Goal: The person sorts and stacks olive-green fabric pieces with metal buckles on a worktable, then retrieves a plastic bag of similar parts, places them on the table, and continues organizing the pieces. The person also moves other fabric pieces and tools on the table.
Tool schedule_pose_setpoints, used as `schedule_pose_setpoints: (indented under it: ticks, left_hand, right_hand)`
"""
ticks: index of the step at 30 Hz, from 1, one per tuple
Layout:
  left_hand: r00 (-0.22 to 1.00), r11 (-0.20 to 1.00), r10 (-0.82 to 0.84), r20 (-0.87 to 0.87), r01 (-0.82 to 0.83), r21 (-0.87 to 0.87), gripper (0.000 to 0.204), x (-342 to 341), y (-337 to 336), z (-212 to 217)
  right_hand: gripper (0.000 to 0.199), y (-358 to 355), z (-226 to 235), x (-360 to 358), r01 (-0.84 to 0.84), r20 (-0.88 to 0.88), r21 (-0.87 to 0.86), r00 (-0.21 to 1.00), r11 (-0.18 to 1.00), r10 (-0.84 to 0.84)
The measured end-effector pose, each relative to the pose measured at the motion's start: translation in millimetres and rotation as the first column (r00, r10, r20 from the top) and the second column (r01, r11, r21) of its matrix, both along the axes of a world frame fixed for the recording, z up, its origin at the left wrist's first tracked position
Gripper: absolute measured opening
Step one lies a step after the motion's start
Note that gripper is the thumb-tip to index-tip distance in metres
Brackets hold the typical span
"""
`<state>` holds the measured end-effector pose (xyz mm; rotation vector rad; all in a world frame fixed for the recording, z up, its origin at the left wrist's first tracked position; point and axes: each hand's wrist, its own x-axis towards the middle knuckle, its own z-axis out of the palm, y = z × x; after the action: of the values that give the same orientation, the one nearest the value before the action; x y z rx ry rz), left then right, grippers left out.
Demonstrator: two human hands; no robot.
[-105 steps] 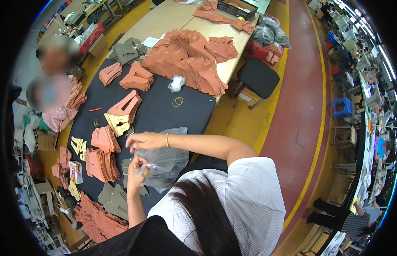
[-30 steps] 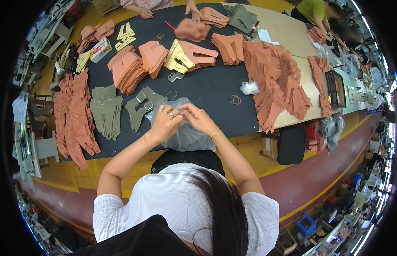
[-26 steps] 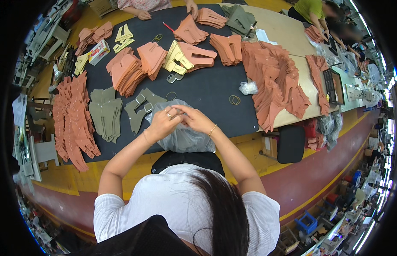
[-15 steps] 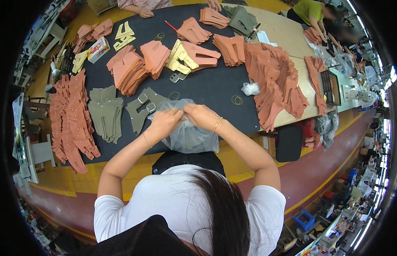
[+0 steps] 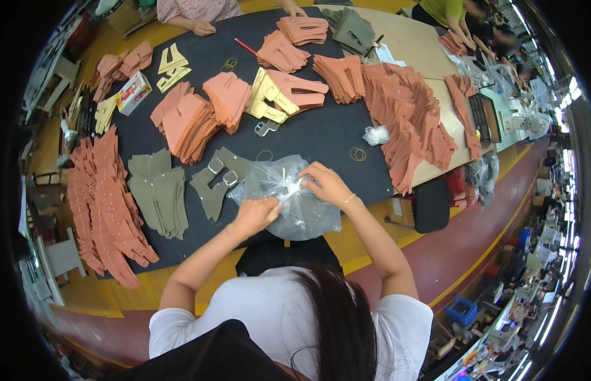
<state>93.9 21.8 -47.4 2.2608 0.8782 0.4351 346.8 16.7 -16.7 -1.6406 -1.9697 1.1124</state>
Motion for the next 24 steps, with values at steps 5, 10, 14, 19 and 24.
schedule_pose_setpoints:
  ticks: [5,10,14,19,24]
  left_hand:
    - [0.99,0.979,0.059,0.127,-0.033,-0.199,0.031,1,-3,-16]
    - [0.995,0.949,0.047,0.086,-0.018,-0.314,0.034,-8,-10,-16]
    - [0.999,0.931,0.034,0.005,-0.029,-0.365,0.034,-12,-29,2]
    - [0.996,0.942,-0.026,-0.083,-0.004,-0.337,0.036,12,-76,26]
    - [0.966,0.935,-0.251,-0.054,0.228,-0.271,0.033,66,-154,39]
  right_hand:
    - [0.051,-17,2,-37,0.043,0.223,0.182,0.971,0.982,-0.084]
    - [0.037,-28,-5,-56,0.159,0.262,0.215,0.941,0.964,-0.214]
    - [0.032,-52,7,-59,0.288,0.129,0.186,0.941,0.939,-0.314]
    - [0.03,-122,22,-40,0.434,-0.2,-0.143,0.868,0.89,-0.455]
    - [0.028,-235,20,13,0.528,-0.344,-0.144,0.766,0.837,-0.543]
